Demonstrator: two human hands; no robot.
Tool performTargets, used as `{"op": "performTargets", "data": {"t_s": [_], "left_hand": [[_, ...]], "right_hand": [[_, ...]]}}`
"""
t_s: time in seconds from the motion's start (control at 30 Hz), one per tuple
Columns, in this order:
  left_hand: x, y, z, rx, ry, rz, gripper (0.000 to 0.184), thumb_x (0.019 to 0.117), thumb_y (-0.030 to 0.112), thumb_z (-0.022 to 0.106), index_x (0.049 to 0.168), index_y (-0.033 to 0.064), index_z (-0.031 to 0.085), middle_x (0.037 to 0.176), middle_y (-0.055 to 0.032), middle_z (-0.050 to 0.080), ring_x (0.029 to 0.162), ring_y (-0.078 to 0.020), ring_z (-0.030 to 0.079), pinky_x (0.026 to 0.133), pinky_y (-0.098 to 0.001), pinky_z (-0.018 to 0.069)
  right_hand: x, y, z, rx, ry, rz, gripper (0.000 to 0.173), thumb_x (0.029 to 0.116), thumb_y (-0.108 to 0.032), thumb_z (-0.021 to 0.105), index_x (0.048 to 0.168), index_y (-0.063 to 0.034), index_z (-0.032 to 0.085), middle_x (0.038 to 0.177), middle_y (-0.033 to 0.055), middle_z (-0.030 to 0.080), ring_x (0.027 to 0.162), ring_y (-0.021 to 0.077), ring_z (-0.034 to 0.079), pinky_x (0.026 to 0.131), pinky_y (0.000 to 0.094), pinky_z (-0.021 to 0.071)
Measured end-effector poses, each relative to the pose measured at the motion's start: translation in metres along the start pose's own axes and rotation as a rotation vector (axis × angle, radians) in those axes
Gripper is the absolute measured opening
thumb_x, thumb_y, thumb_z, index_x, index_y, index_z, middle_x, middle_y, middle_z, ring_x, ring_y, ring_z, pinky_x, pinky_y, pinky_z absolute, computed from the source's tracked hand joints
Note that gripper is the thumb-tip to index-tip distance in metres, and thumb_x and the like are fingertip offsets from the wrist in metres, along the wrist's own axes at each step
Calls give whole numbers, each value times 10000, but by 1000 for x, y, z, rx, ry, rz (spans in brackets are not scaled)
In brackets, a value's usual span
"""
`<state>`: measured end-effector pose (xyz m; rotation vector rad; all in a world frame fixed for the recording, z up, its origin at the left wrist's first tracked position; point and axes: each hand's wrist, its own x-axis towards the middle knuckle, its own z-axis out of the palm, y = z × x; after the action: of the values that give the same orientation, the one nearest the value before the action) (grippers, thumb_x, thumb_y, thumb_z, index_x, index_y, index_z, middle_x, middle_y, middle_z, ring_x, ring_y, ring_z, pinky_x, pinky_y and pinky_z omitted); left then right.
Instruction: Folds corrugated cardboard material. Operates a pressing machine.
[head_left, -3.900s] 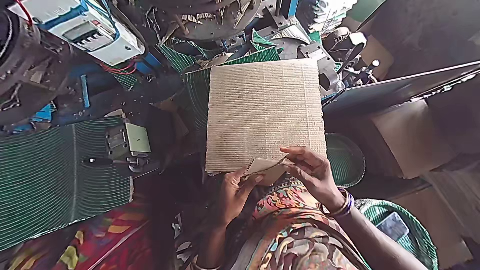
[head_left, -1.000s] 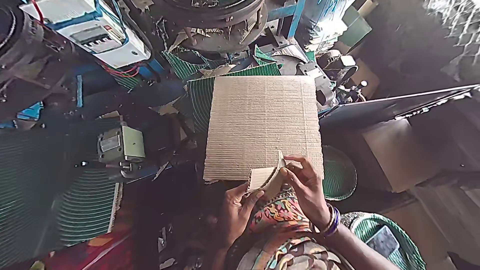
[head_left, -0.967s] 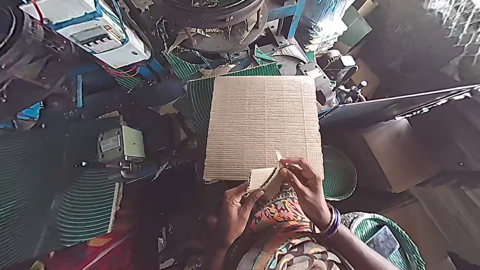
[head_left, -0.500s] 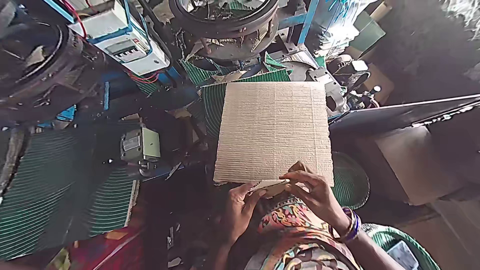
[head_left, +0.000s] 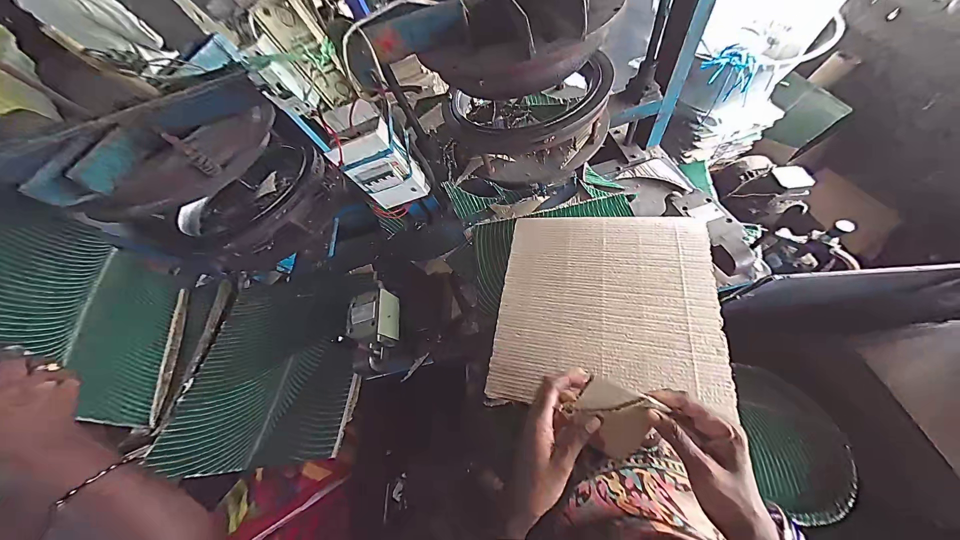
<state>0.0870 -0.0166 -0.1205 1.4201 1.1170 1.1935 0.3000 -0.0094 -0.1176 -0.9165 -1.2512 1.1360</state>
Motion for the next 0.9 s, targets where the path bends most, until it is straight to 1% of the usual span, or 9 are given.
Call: {"op": "performTargets", "data": {"t_s": [0.03,0.1,0.23,0.3,0.47,0.57,0.7,0.83,0.9], "left_hand": [[1,3,2,37,84,53,580,969,259,704,1416,-42,489,1355,-140,608,1201,-182,632,986,-342,573],[2,12,0,261,275,170,596,930,310,749,1400,6,544,1386,-124,592,1276,-175,572,1056,-343,512],[9,24,-6,623,474,347,321,907,391,760,1171,223,690,1150,46,665,1138,-100,576,1026,-353,420],[8,22,-4,658,450,362,276,910,393,757,1139,239,747,1102,51,686,1075,-108,585,957,-343,439],[8,14,7,573,384,285,309,925,288,740,1157,86,773,1005,1,768,908,-68,682,855,-288,538],[8,14,8,343,307,194,303,934,193,727,1183,20,749,1056,-26,770,941,-46,711,894,-221,583],[8,20,2,68,142,50,294,949,150,698,1184,-25,718,1076,-16,765,937,-17,715,856,-188,594],[6,19,1,9,30,-33,245,920,171,737,1090,-5,726,901,46,756,791,20,697,723,-170,597],[6,16,5,-19,16,-59,206,922,160,735,1057,3,730,871,44,756,780,5,706,726,-186,604]], "right_hand": [[1,-1,-1,10,16,0,177,989,-223,675,1148,-202,749,1046,-80,760,905,31,712,809,206,605],[7,-4,-3,53,44,-2,169,993,-204,672,1136,-157,747,1037,-37,760,916,73,722,831,253,618],[15,-2,-6,155,84,35,162,988,-180,674,1121,-118,743,1023,3,760,909,106,728,844,303,626],[15,1,-5,183,86,60,163,979,-184,689,1116,-115,746,1015,13,760,902,114,729,840,312,627],[11,5,-4,204,65,34,167,989,-184,678,1128,-113,739,1026,12,750,910,110,722,842,307,625],[9,6,-5,200,79,36,152,985,-168,681,1112,-107,740,1025,9,749,919,102,716,853,295,615],[9,6,-6,231,107,108,148,971,-148,693,1103,-108,748,1018,-3,758,926,84,716,873,283,604],[5,9,-2,287,110,174,152,969,-140,691,1106,-101,746,1016,-6,760,927,78,712,869,282,600],[4,8,2,331,129,210,184,966,-130,693,1135,-74,736,1024,18,761,926,88,716,862,282,603]]}}
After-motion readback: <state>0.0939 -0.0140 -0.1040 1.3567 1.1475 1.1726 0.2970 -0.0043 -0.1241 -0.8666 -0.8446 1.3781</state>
